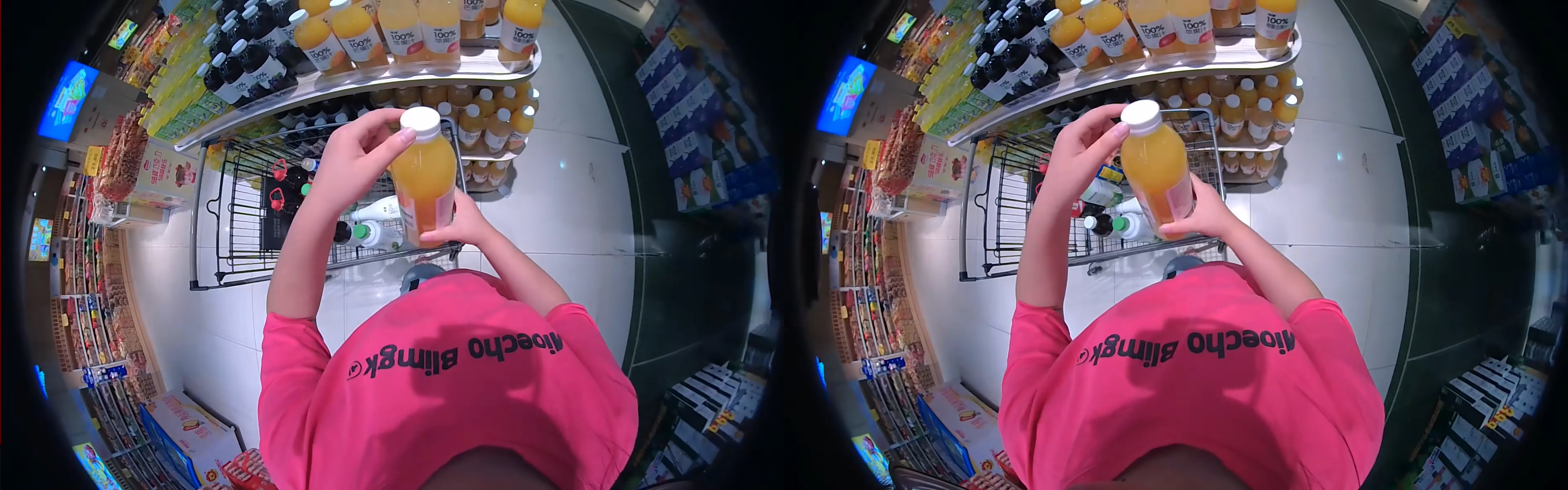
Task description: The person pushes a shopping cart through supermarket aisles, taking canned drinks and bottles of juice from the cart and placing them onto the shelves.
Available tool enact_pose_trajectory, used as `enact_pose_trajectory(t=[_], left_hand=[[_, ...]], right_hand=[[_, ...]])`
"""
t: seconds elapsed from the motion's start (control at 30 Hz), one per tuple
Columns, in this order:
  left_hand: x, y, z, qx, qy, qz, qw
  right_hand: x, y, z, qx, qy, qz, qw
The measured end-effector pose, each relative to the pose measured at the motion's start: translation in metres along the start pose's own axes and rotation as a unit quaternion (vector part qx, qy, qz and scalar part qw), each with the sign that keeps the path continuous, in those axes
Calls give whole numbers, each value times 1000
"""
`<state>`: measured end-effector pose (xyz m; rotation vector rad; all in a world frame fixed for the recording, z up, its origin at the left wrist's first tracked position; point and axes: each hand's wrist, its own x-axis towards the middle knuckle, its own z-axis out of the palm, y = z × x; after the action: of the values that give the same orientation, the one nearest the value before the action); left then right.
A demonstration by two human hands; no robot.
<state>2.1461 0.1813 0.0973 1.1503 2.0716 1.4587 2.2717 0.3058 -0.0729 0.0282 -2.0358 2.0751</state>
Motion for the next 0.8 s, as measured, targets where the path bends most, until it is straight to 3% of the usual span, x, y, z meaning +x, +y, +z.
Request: enact_pose_trajectory(t=[0.07,0.2,0.27,0.37,0.47,0.5,0.57,0.63,0.73,0.77,0.8], left_hand=[[-2,-11,14,-60,-34,47,997],[-12,-53,64,-266,-111,-18,957],[-21,-69,90,-422,-176,-53,888],[-25,-56,116,-530,-335,6,779],[-32,-43,124,-516,-330,2,790],[-35,-39,123,-496,-303,-39,813],[-43,-27,115,-452,-243,-124,849],[-54,-9,117,-407,-162,-131,889],[-57,-22,124,-139,-59,-25,988],[-61,-27,125,-5,-37,-14,999],[-65,-31,124,-6,-51,-64,997]], right_hand=[[-22,5,-8,173,-58,20,983],[-59,-10,-26,355,-128,50,925],[-71,-18,-34,326,-145,53,933],[-88,-29,-37,367,-208,82,903],[-86,-23,-19,528,-365,46,765],[-84,-18,-16,545,-378,10,748],[-92,-31,-16,532,-297,45,791],[-98,-27,-17,524,-218,71,820],[-106,-4,-19,411,-2,130,902],[-108,1,-15,408,-5,120,905],[-111,8,-9,456,-21,112,883]])
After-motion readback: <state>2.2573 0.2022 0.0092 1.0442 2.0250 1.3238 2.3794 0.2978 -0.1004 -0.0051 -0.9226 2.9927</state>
